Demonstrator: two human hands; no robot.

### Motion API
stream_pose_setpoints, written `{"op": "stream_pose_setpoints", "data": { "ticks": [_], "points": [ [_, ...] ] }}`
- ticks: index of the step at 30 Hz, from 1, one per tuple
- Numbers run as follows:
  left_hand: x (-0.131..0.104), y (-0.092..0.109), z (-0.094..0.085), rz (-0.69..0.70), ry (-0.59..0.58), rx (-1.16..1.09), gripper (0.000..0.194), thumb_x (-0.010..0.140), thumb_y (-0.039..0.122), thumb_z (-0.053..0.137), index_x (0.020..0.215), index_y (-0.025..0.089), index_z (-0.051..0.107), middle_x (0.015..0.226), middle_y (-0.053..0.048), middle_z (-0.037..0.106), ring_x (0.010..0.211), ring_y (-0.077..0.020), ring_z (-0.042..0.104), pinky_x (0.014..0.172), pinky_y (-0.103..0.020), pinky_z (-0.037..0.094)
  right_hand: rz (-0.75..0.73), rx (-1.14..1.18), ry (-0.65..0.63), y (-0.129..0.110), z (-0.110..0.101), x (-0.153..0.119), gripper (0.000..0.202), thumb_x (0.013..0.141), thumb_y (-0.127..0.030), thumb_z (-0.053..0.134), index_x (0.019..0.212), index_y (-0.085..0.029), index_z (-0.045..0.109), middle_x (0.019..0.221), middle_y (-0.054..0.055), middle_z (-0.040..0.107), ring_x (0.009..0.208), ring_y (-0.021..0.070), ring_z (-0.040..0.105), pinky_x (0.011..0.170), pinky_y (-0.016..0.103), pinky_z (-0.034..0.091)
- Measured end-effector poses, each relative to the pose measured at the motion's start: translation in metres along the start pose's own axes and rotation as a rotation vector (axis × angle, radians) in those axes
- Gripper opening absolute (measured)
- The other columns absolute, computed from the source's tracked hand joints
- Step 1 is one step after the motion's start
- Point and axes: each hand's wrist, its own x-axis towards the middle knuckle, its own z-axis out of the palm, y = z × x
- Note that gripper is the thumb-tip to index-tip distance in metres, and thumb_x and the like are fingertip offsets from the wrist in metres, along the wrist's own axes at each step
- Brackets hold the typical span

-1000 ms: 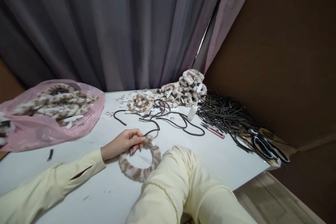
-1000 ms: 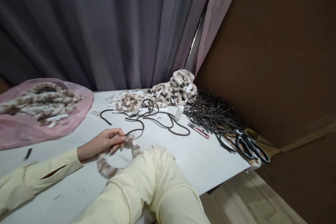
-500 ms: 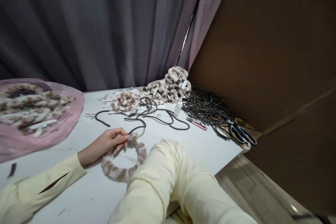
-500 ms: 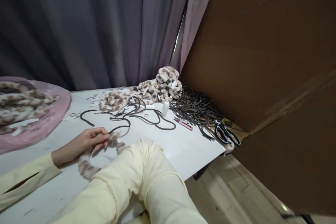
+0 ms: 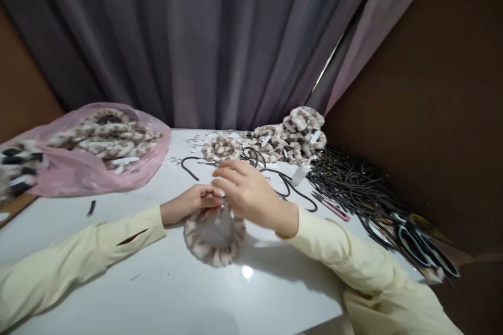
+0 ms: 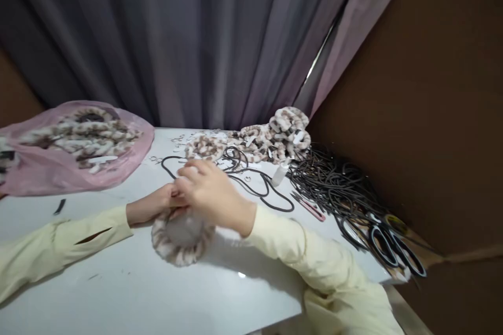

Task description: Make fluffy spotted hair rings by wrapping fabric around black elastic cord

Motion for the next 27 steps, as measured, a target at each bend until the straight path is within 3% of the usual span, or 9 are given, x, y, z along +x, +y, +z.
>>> {"op": "stream_pose_setpoints", "data": {
  "ticks": [2, 5, 8, 13, 18, 27],
  "points": [
    [0.001, -0.001, -0.001, -0.031, -0.078, -0.017, 0.027, 0.071, 0.037, 0.065, 0.068, 0.012, 0.056, 0.06, 0.0, 0.061, 0.043, -0.0062, 0.043, 0.044, -0.02, 0.031, 0.054, -0.027, 0.059, 0.027, -0.001, -0.004, 0.019, 0.086, -0.015, 0.046, 0.103, -0.012, 0.054, 0.106, 0.014, 0.061, 0.098, 0.0205, 0.056, 0.083, 0.034, 0.045],
    [0.001, -0.004, -0.002, -0.056, -0.147, -0.038, 0.025, 0.074, 0.036, 0.062, 0.071, 0.013, 0.054, 0.065, -0.001, 0.062, 0.042, -0.0043, 0.043, 0.045, -0.018, 0.031, 0.176, 0.142, -0.113, 0.057, 0.002, -0.009, 0.027, 0.085, -0.02, 0.051, 0.11, -0.012, 0.05, 0.094, 0.01, 0.065, 0.081, 0.0166, 0.061, 0.072, 0.028, 0.046],
    [0.001, -0.005, -0.004, -0.056, -0.157, -0.035, 0.022, 0.075, 0.034, 0.062, 0.073, 0.013, 0.054, 0.064, -0.001, 0.062, 0.043, -0.0044, 0.043, 0.046, -0.018, 0.032, 0.219, 0.376, -0.232, 0.068, 0.011, -0.009, 0.022, 0.084, -0.025, 0.053, 0.102, -0.013, 0.054, 0.079, 0.005, 0.066, 0.066, 0.0115, 0.059, 0.062, 0.021, 0.045],
    [0.002, -0.004, -0.008, -0.081, -0.202, -0.129, 0.02, 0.078, 0.031, 0.059, 0.072, 0.012, 0.055, 0.068, -0.003, 0.063, 0.048, -0.0062, 0.047, 0.05, -0.019, 0.036, 0.243, 0.412, -0.166, 0.069, 0.016, -0.005, 0.014, 0.081, -0.022, 0.055, 0.09, -0.012, 0.06, 0.06, -0.002, 0.057, 0.05, 0.0066, 0.046, 0.049, 0.016, 0.036],
    [0.005, -0.004, -0.009, -0.121, -0.177, -0.229, 0.024, 0.081, 0.035, 0.056, 0.075, 0.011, 0.056, 0.069, -0.003, 0.062, 0.05, -0.0068, 0.048, 0.052, -0.019, 0.039, 0.177, 0.342, -0.092, 0.064, 0.01, -0.005, 0.015, 0.081, -0.023, 0.057, 0.083, -0.011, 0.064, 0.067, 0.003, 0.063, 0.06, 0.0097, 0.055, 0.057, 0.018, 0.04],
    [0.005, -0.002, -0.006, -0.1, -0.148, -0.18, 0.03, 0.081, 0.041, 0.053, 0.077, 0.011, 0.057, 0.068, -0.003, 0.062, 0.05, -0.0074, 0.047, 0.051, -0.02, 0.039, 0.145, 0.198, 0.001, 0.057, 0.011, -0.004, 0.01, 0.081, -0.019, 0.057, 0.083, -0.014, 0.066, 0.075, 0.003, 0.068, 0.066, 0.0105, 0.059, 0.062, 0.018, 0.04]
  ]
}}
